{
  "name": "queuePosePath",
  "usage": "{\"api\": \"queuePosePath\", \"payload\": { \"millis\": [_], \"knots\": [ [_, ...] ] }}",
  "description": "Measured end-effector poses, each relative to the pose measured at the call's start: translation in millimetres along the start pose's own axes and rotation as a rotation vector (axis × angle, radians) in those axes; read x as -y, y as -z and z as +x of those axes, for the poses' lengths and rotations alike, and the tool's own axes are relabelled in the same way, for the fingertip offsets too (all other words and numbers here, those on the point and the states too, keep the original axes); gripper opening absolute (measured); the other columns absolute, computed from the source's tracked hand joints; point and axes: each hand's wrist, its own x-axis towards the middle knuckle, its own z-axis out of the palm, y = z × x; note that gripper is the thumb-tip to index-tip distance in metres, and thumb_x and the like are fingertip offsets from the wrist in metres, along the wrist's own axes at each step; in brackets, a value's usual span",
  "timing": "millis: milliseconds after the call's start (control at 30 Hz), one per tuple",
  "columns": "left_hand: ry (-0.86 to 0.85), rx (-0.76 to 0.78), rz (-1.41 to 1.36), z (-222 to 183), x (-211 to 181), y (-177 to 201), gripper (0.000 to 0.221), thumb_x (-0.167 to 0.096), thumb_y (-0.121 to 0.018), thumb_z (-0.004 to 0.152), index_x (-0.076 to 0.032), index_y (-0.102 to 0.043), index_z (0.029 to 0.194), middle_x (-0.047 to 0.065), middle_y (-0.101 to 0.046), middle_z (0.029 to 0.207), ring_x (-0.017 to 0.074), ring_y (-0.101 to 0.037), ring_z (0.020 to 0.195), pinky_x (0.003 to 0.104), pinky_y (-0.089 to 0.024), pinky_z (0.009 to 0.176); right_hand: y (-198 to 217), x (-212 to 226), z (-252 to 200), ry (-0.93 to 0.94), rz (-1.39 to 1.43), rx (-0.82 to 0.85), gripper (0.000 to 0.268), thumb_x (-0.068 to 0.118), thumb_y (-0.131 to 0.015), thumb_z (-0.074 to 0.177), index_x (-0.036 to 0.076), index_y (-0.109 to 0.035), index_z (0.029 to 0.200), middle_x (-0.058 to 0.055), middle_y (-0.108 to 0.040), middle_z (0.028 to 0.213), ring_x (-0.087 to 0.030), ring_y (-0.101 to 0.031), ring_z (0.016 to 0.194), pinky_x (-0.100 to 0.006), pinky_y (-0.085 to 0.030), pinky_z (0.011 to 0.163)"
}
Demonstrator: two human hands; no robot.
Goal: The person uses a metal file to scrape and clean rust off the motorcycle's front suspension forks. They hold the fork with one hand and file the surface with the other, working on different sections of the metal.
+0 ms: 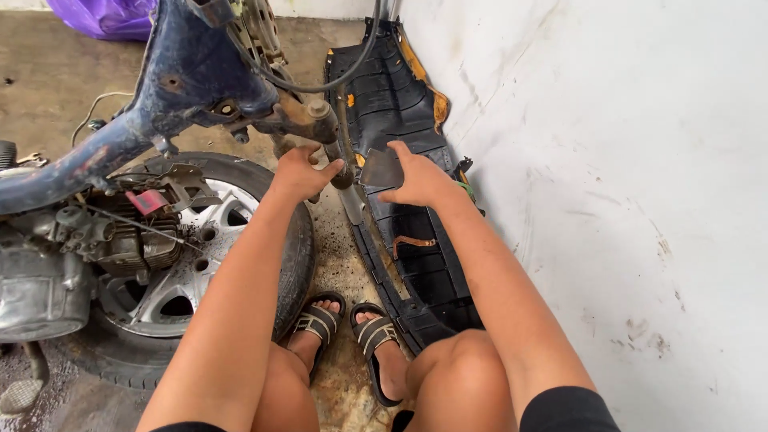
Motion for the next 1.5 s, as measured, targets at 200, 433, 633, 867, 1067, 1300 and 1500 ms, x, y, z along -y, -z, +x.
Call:
{"api": "queuePosePath", "payload": {
  "millis": [200,433,633,867,1067,1300,1500],
  "knots": [
    [-0.113,-0.114,-0.333,13.1,4.3,-29.1,0.063,-0.042,-0.067,0.105,0.007,-0.051,0.141,0.029,-0.061,0.130,0.0450,-0.061,0.123,0.057,-0.064,0.094,-27.6,-1.9,28.5,-0.064,-0.030,-0.022,0.087,0.073,-0.066,0.087,0.025,-0.047,0.157,-0.013,-0.060,0.148,-0.039,-0.049,0.142,-0.067,-0.023,0.118],
    [-0.166,-0.079,-0.216,16.3,3.1,-18.1,0.056,-0.039,-0.067,0.105,0.012,-0.061,0.128,0.033,-0.065,0.118,0.0500,-0.064,0.116,0.060,-0.066,0.085,-54.1,-16.3,25.8,-0.010,0.127,-0.037,0.083,0.066,-0.071,0.087,0.031,-0.045,0.158,-0.020,-0.061,0.145,-0.042,-0.050,0.140,-0.060,-0.030,0.113],
    [-0.144,-0.058,-0.163,1.8,-21.5,0.4,0.053,-0.030,-0.070,0.102,0.015,-0.060,0.130,0.038,-0.063,0.123,0.0525,-0.063,0.118,0.065,-0.062,0.089,-49.8,-27.7,42.0,0.009,0.232,-0.032,0.085,0.060,-0.079,0.083,0.032,-0.047,0.157,-0.019,-0.057,0.150,-0.042,-0.039,0.149,-0.061,-0.016,0.122],
    [-0.169,-0.060,-0.180,2.4,-20.1,-0.9,0.052,-0.024,-0.071,0.101,0.017,-0.059,0.131,0.041,-0.062,0.124,0.0563,-0.060,0.119,0.069,-0.059,0.090,-83.9,-65.7,57.9,-0.026,0.357,-0.039,0.085,0.063,-0.083,0.080,0.038,-0.049,0.154,-0.016,-0.058,0.149,-0.039,-0.039,0.150,-0.058,-0.015,0.126],
    [-0.220,-0.036,-0.092,8.4,-10.7,0.2,0.053,-0.033,-0.070,0.102,0.014,-0.064,0.125,0.035,-0.070,0.108,0.0501,-0.069,0.107,0.060,-0.064,0.077,-83.0,-52.3,50.4,-0.001,0.478,-0.051,0.083,0.055,-0.085,0.083,0.034,-0.049,0.155,-0.017,-0.058,0.148,-0.039,-0.042,0.147,-0.057,-0.029,0.123],
    [-0.229,-0.050,-0.057,5.0,-11.1,-1.6,0.047,-0.029,-0.067,0.104,0.014,-0.065,0.124,0.035,-0.070,0.108,0.0517,-0.068,0.107,0.065,-0.064,0.076,-91.6,-52.1,50.5,0.029,0.510,-0.091,0.082,0.055,-0.084,0.085,0.033,-0.049,0.156,-0.021,-0.059,0.143,-0.044,-0.046,0.142,-0.057,-0.039,0.116],
    [-0.168,-0.066,-0.020,7.9,-11.5,-5.7,0.057,-0.036,-0.064,0.106,0.013,-0.058,0.134,0.034,-0.067,0.117,0.0475,-0.068,0.112,0.062,-0.066,0.083,-100.7,-38.0,41.0,0.019,0.663,-0.120,0.078,0.044,-0.080,0.092,0.025,-0.046,0.159,-0.030,-0.052,0.147,-0.050,-0.042,0.142,-0.058,-0.038,0.116]
  ]
}}
